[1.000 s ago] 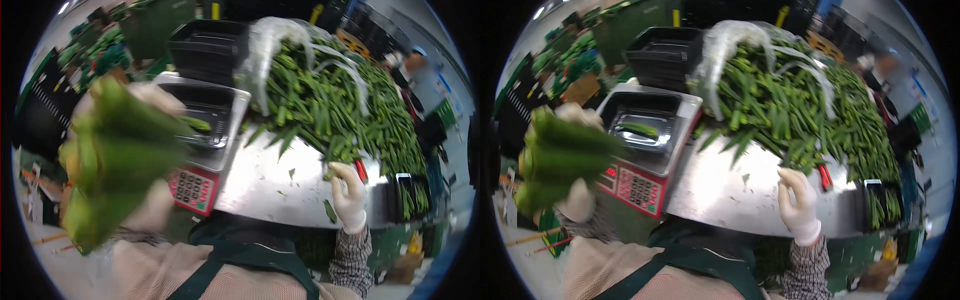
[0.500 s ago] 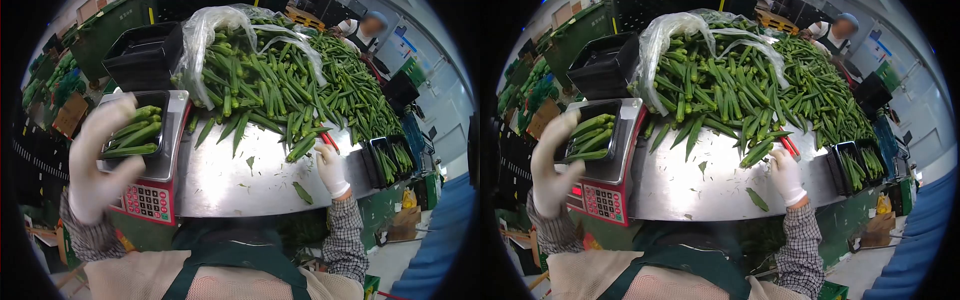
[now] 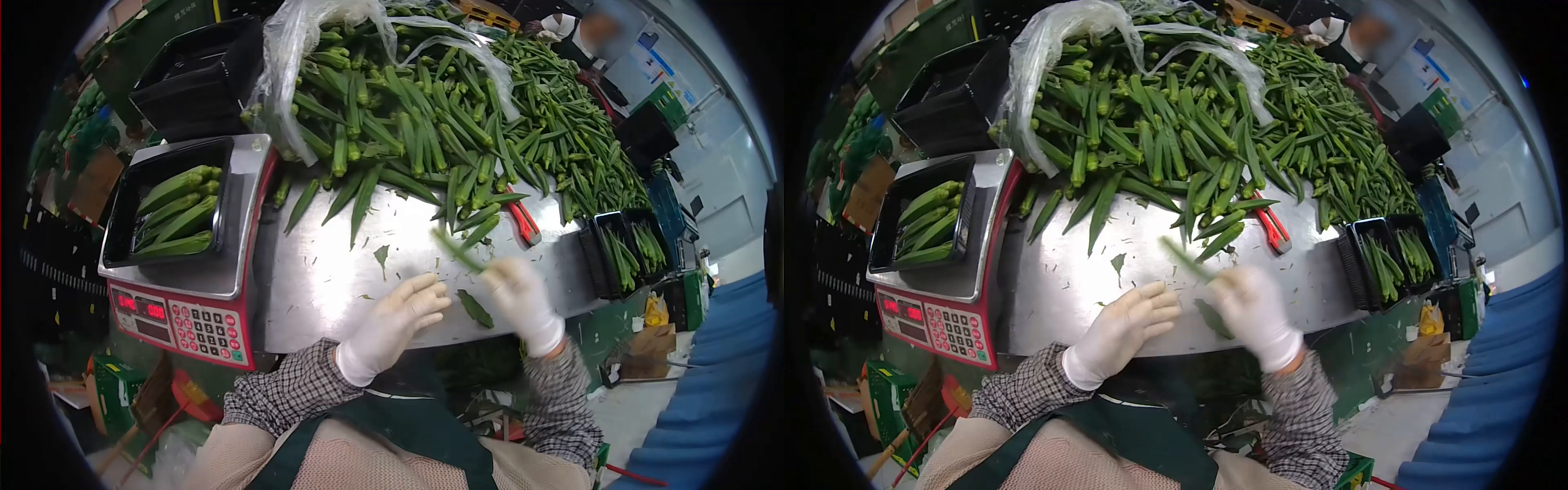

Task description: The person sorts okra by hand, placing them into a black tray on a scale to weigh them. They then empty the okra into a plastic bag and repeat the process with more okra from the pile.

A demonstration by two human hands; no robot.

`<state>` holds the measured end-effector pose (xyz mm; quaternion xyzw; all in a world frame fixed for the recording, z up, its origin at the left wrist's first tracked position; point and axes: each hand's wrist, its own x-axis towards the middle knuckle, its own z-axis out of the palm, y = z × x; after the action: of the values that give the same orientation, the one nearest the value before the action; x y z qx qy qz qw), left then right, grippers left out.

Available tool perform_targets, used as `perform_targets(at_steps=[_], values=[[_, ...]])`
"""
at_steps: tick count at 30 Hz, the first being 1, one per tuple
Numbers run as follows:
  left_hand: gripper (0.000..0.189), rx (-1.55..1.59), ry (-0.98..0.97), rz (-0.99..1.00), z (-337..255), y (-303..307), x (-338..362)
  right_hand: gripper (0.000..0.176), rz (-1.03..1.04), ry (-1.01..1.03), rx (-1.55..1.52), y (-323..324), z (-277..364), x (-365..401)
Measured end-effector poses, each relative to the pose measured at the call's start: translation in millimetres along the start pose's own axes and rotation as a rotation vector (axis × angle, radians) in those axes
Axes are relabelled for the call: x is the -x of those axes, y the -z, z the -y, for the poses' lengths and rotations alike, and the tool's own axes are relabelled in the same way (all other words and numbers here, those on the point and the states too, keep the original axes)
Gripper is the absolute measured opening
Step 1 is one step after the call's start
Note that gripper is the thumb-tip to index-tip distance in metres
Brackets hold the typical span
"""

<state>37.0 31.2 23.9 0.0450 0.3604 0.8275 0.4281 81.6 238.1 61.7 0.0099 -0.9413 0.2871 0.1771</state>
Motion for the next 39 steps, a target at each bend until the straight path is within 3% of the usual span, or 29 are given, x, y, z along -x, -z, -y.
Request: perform_targets(at_steps=[2, 3, 5, 7, 9, 12, 15, 17, 19, 22, 26, 29, 30, 33, 36, 39], values=[[0.041, 0.285, -0.007, -0.04, 10.4, 8.6, -14.5, 0.014, 0.186, 0.188, 0.039, -11.0, 27.3, 8.8], [0.039, 0.428, -0.01, -0.066, 15.0, 14.7, -21.1, 0.015, 0.254, 0.153, -0.021, -11.4, 32.7, 10.8], [0.032, 0.446, -0.047, -0.084, 17.4, 29.3, -27.8, 0.017, 0.145, 0.034, -0.19, -6.2, 20.2, 3.6], [0.03, 0.438, -0.041, -0.093, 16.3, 37.7, -26.9, 0.015, -0.025, 0.076, 0.074, -14.5, -11.4, -16.7], [0.03, 0.419, -0.025, -0.06, 14.6, 37.3, -25.6, 0.018, 0.017, 0.141, 0.394, -28.8, -33.2, -32.1], [0.03, 0.418, 0.01, -0.012, 13.0, 39.5, -23.9, 0.014, -0.018, 0.348, 0.5, -34.8, -49.7, -44.6], [0.031, 0.436, 0.027, 0.006, 10.5, 42.2, -23.8, 0.012, -0.289, -0.13, -0.407, -26.1, -55.9, -43.1], [0.032, 0.442, 0.057, 0.008, 12.1, 41.3, -22.0, 0.013, -0.275, -0.418, -0.634, 6.7, -51.0, -43.0], [0.033, 0.439, 0.098, 0.018, 12.5, 39.4, -23.4, 0.018, -0.286, -0.452, -1.025, 6.8, -55.0, -36.9], [0.035, 0.414, 0.104, 0.028, 13.1, 40.3, -22.8, 0.023, -0.197, -0.445, -1.237, -1.6, -40.7, -28.5], [0.037, 0.416, 0.088, 0.029, 11.4, 40.3, -20.1, 0.024, -0.176, -0.368, -1.157, -24.4, -18.8, -31.8], [0.038, 0.386, 0.084, -0.005, 8.9, 38.8, -19.0, 0.021, 0.025, -0.133, -0.338, -45.8, -11.9, -22.3], [0.038, 0.37, 0.088, -0.033, 5.5, 34.7, -18.0, 0.021, -0.014, -0.121, -0.249, -47.6, -2.6, -20.8], [0.035, 0.468, 0.117, -0.049, -2.2, 27.5, -18.1, 0.025, -0.011, 0.023, -0.319, -35.3, 28.9, -20.3], [0.031, 0.549, 0.093, -0.049, 4.2, 32.4, -19.3, 0.028, 0.233, 0.309, -0.2, -30.4, 44.8, -19.5], [0.03, 0.562, 0.053, -0.028, 9.2, 36.2, -20.6, 0.027, 0.154, 0.282, 0.086, -21.0, 10.3, -31.7]])
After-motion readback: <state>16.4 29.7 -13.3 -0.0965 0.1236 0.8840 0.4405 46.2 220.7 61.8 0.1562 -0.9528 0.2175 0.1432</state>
